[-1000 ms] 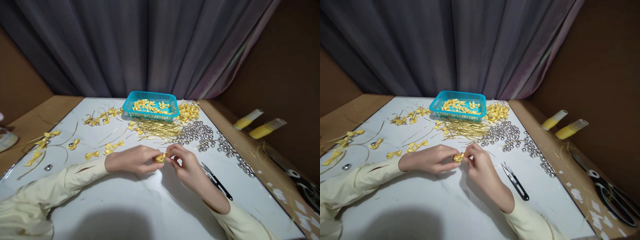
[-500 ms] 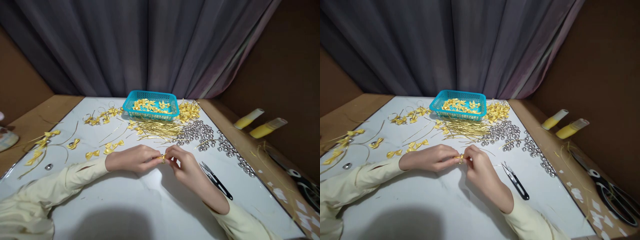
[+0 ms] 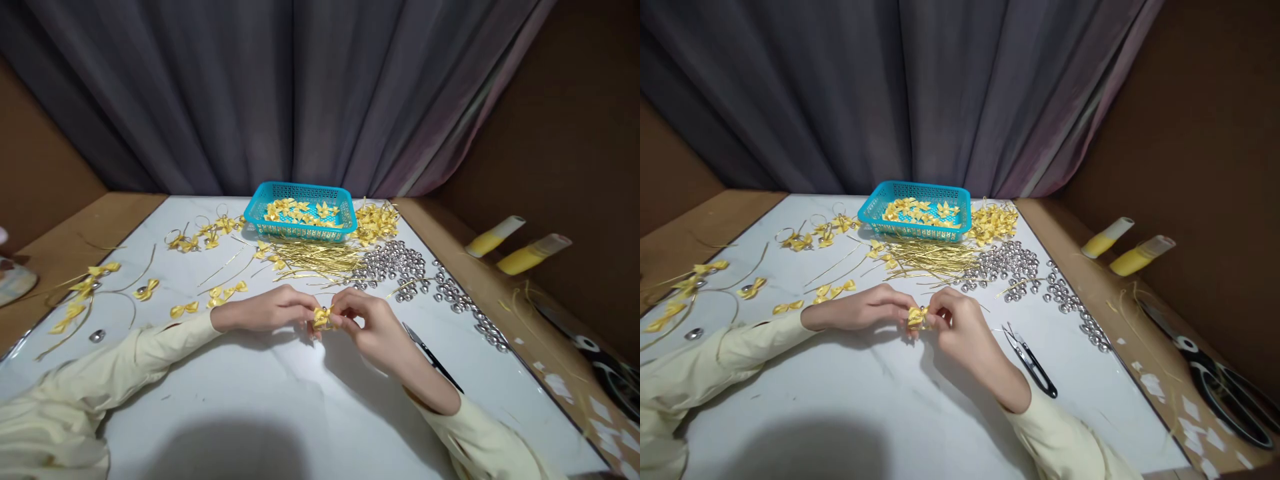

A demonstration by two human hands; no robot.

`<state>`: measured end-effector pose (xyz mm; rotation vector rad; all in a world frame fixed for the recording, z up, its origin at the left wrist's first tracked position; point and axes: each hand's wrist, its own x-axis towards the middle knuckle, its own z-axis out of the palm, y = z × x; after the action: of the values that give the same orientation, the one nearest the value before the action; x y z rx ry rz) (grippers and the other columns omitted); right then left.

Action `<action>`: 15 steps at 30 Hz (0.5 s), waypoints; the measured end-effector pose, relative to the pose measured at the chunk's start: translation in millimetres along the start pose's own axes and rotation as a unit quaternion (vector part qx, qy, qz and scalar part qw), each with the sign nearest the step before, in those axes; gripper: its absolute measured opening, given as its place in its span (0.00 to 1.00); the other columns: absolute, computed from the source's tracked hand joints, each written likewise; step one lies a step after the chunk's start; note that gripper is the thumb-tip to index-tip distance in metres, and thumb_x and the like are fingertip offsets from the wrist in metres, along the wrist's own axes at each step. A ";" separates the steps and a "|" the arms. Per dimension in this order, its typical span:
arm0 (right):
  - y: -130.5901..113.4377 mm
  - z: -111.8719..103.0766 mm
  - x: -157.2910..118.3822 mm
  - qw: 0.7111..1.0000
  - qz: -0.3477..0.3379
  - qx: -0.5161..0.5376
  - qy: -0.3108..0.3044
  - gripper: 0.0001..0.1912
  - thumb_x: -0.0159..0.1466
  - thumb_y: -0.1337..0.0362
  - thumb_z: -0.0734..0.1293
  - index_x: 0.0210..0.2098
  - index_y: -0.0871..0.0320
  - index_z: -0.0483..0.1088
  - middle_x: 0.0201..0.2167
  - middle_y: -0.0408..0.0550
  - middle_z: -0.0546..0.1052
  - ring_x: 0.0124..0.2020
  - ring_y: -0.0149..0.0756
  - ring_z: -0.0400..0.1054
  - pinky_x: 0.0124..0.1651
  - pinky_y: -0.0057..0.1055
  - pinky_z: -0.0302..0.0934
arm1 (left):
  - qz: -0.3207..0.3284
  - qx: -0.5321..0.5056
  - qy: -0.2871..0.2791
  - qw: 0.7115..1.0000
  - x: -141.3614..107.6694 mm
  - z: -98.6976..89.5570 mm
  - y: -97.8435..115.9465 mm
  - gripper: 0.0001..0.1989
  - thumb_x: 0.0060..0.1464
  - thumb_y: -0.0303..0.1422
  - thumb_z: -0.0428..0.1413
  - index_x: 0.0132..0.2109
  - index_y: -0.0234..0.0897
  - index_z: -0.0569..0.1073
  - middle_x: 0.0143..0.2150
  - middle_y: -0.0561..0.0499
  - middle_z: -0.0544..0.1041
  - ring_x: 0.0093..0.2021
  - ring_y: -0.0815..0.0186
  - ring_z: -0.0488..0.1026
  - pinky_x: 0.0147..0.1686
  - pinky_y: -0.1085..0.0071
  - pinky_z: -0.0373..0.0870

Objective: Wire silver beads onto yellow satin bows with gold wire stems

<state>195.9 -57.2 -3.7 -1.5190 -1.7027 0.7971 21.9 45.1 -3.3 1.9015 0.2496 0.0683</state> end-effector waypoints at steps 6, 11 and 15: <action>-0.1 -0.5 0.2 1.000 0.003 0.010 0.008 0.10 0.56 0.77 0.62 0.22 0.60 0.67 0.28 0.47 0.71 0.30 0.34 0.66 0.32 0.29 0.60 | 0.007 -0.021 0.004 1.000 0.2 0.6 -2.5 0.13 0.62 0.30 0.46 0.39 0.31 0.74 0.35 0.45 0.79 0.34 0.67 0.74 0.38 0.72 0.69; -1.1 -1.1 -0.4 1.000 0.001 0.017 0.011 0.10 0.56 0.76 0.62 0.22 0.60 0.68 0.28 0.46 0.71 0.30 0.34 0.66 0.32 0.30 0.61 | -0.007 -0.009 0.017 1.000 -0.6 3.2 -2.4 0.10 0.61 0.31 0.49 0.38 0.31 0.73 0.34 0.46 0.79 0.33 0.68 0.74 0.36 0.72 0.69; -1.3 -0.8 0.1 1.000 0.005 0.019 0.012 0.10 0.56 0.76 0.63 0.21 0.59 0.67 0.27 0.46 0.71 0.30 0.34 0.67 0.32 0.30 0.61 | -0.007 0.005 0.025 1.000 -1.0 5.7 -4.6 0.07 0.59 0.32 0.52 0.39 0.32 0.71 0.34 0.46 0.78 0.34 0.68 0.75 0.35 0.73 0.69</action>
<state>195.9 -57.2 -2.1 -1.5072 -1.6533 0.8095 21.2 41.1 -9.4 1.9103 0.2983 0.1049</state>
